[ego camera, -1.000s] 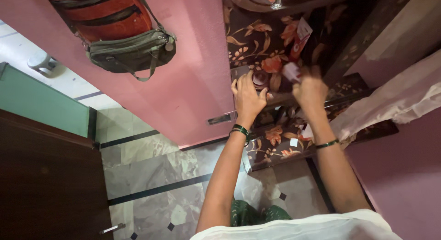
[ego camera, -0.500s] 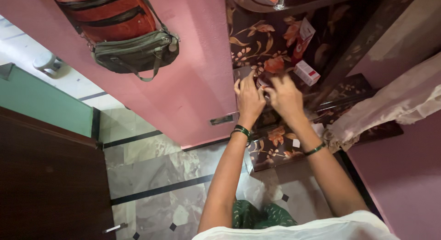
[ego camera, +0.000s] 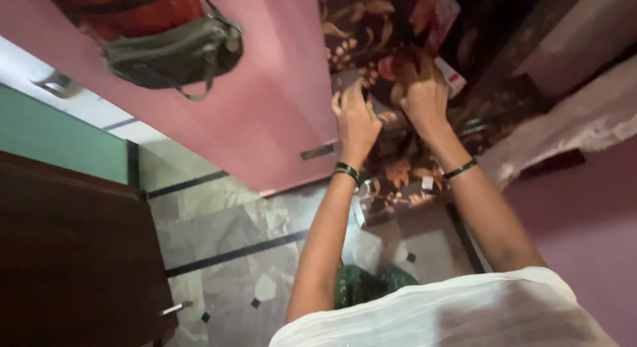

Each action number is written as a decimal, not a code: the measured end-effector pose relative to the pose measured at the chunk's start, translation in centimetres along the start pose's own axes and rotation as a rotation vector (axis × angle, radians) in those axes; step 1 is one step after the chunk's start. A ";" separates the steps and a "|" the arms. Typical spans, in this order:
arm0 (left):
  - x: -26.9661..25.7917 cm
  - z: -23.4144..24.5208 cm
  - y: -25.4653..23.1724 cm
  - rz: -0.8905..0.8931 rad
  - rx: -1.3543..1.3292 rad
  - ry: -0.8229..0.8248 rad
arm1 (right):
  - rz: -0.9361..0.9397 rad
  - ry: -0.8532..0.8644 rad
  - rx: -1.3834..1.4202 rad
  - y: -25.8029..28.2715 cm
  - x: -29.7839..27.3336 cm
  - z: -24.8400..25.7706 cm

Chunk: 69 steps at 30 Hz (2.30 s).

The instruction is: The person wipes a floral-patterned cabinet and a metal rack with a cloth, then moves to a bucket to wring the cloth, and finally wipes a wooden wardrobe. The person handles various small items on the cabinet while cleaning.

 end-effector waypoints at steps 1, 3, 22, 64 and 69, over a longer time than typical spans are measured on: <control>0.0 0.1 0.0 0.002 -0.004 -0.007 | -0.050 0.080 -0.043 -0.3 -1.5 -0.5; 0.0 0.3 -0.2 0.006 -0.005 -0.006 | 0.070 0.125 0.047 -0.6 -5.7 -0.1; 0.0 0.5 -0.8 -0.006 0.078 0.062 | -0.368 0.515 -0.106 -27.4 -30.5 -10.9; 0.2 0.6 -0.5 0.041 0.032 -0.016 | -0.233 -0.002 0.330 -5.2 -14.8 6.4; -0.1 0.7 -0.4 0.063 -0.016 -0.066 | -0.022 -0.101 0.277 -1.1 -8.1 7.0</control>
Point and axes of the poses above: each hand's wrist, its own x-axis towards the middle knuckle, its own z-axis out of the back of the hand, y = z × x, the point moved 6 cm from there along x, towards the middle knuckle, and after that the axes turned 15 degrees about -z, right-handed, at the moved point
